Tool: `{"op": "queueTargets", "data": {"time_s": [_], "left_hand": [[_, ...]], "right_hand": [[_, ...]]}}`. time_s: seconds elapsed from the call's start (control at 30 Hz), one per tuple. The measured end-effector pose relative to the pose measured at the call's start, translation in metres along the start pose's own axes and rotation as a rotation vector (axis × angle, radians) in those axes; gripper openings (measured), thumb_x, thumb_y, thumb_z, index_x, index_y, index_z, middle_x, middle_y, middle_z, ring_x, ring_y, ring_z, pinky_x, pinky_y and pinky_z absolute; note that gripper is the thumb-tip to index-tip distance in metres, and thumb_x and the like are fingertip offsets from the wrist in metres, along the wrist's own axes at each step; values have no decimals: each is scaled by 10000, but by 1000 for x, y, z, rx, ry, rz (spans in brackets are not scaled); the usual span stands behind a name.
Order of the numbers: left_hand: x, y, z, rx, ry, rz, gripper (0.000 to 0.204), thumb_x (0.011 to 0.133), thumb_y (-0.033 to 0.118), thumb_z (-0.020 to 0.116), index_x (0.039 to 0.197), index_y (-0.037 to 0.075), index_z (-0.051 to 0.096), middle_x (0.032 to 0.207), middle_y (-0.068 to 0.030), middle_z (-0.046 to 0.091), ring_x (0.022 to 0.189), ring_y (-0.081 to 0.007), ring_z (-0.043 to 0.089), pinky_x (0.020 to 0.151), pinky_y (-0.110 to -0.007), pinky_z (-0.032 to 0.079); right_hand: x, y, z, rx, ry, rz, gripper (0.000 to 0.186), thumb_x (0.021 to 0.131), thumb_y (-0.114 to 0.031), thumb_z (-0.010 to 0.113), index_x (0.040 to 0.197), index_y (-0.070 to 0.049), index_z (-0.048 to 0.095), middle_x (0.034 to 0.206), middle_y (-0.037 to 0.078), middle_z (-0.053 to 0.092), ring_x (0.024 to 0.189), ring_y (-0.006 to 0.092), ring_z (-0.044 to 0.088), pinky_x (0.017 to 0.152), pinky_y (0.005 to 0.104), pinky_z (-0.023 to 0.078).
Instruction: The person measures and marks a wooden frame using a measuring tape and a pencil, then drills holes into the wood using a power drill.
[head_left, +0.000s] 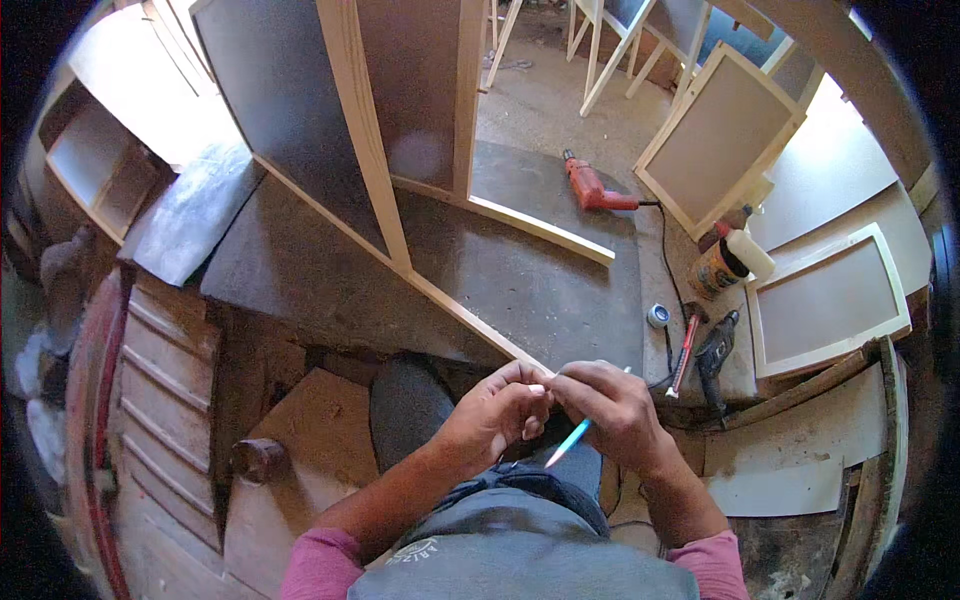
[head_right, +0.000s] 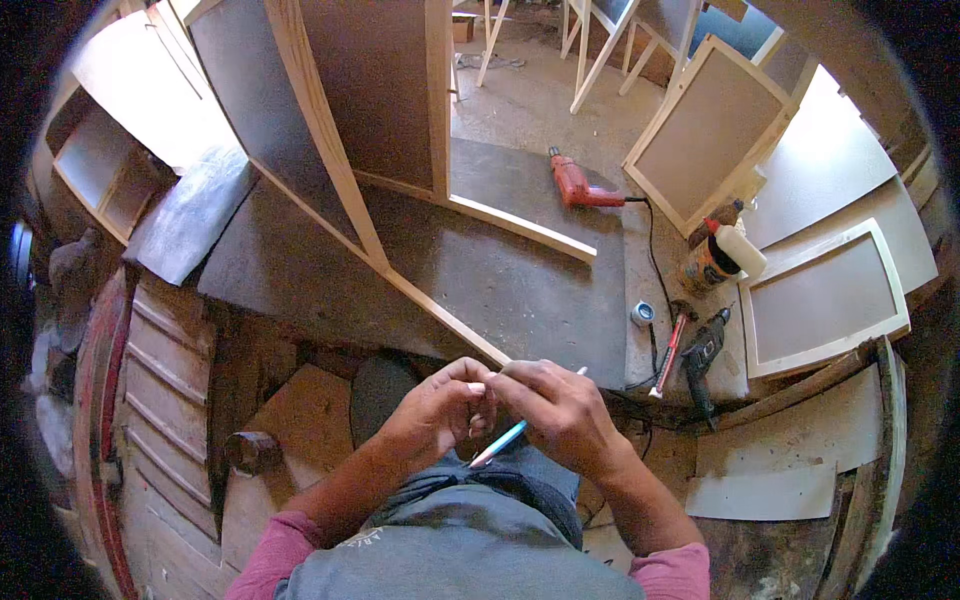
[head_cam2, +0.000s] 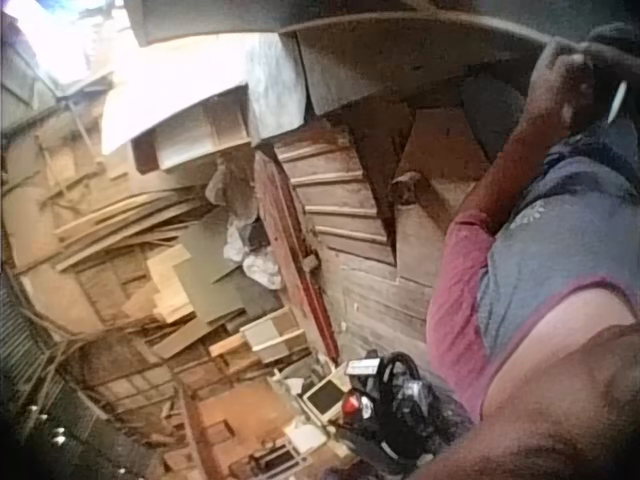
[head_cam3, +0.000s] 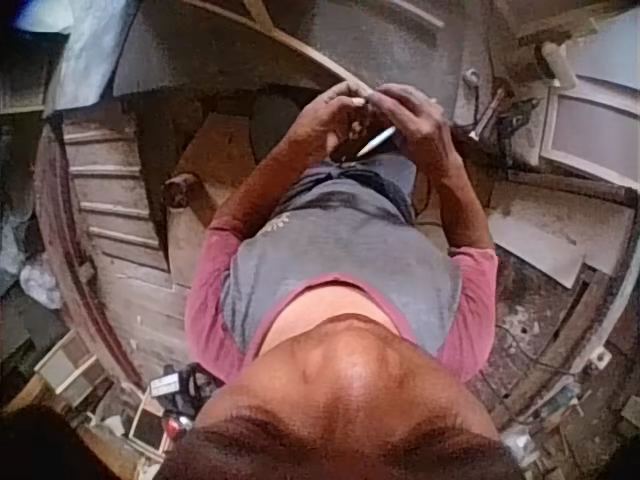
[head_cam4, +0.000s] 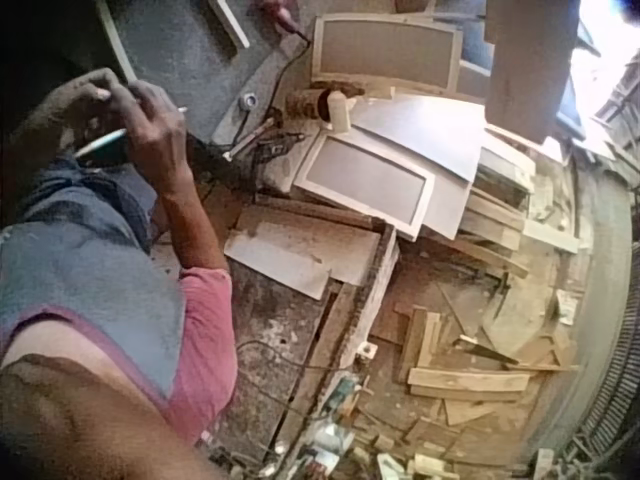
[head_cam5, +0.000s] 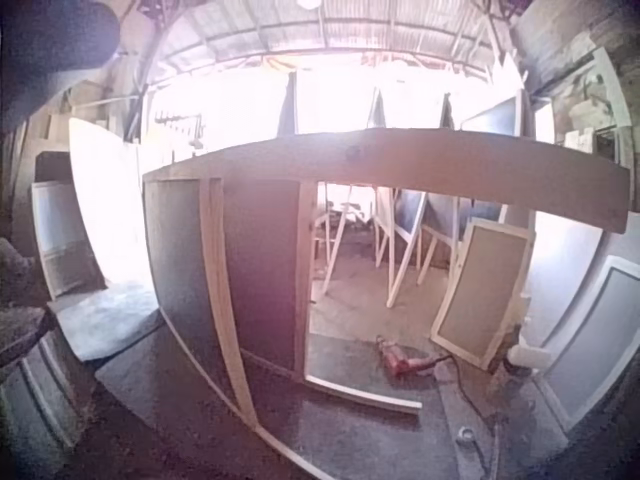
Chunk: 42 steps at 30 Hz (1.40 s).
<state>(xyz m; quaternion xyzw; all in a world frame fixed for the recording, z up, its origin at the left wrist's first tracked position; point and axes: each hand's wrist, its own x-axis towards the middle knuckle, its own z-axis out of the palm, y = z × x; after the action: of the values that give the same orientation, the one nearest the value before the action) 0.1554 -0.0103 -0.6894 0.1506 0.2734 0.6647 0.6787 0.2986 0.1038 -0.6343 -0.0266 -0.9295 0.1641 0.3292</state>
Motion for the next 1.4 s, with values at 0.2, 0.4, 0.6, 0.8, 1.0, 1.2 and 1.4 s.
{"op": "queueTargets", "data": {"time_s": [0.2,0.4,0.6,0.8,1.0,1.2,1.4], "left_hand": [[4,-7,-7,-75,-10,-26,127,900,121,497,1004,47,497,884,-57,570,803,-148,566,717,-281,463],[6,-14,0,-138,79,7,93,910,81,450,991,57,490,835,-40,548,748,-134,540,677,-278,453],[4,-13,3,-145,119,-3,86,899,87,444,966,67,495,841,-36,543,769,-141,539,723,-289,449],[7,-18,-4,-88,165,40,115,873,74,432,972,74,490,834,-30,528,781,-145,530,755,-304,448],[11,-10,10,-29,253,72,204,860,74,391,1050,58,464,926,-60,531,845,-174,542,817,-323,447],[10,-17,0,59,271,168,275,841,48,379,1104,46,461,1000,-88,525,924,-186,536,878,-327,425],[13,-17,-8,50,261,202,305,827,26,387,1126,33,451,1013,-86,527,947,-186,544,894,-325,431]], "right_hand": [[1,12,-7,-258,-257,-266,353,737,-130,580,1067,-7,610,951,88,575,781,205,600,650,312,517],[7,8,-9,-381,-375,-339,357,738,-145,574,1055,16,608,864,65,531,776,178,569,632,285,484],[9,8,-9,-425,-406,-389,351,732,-139,578,1052,4,607,918,56,565,780,163,587,639,276,491],[10,6,-3,-451,-429,-399,350,736,-165,573,1033,16,613,902,62,561,786,158,571,621,274,478],[9,18,8,-404,-430,-372,294,750,-165,570,983,10,609,861,57,544,773,163,569,618,282,481],[9,13,16,-318,-357,-376,275,757,-166,578,977,-4,603,872,60,558,750,172,580,633,293,489],[7,18,22,-275,-371,-281,271,777,-148,559,1006,-7,589,885,80,561,789,202,597,679,315,506]]}}
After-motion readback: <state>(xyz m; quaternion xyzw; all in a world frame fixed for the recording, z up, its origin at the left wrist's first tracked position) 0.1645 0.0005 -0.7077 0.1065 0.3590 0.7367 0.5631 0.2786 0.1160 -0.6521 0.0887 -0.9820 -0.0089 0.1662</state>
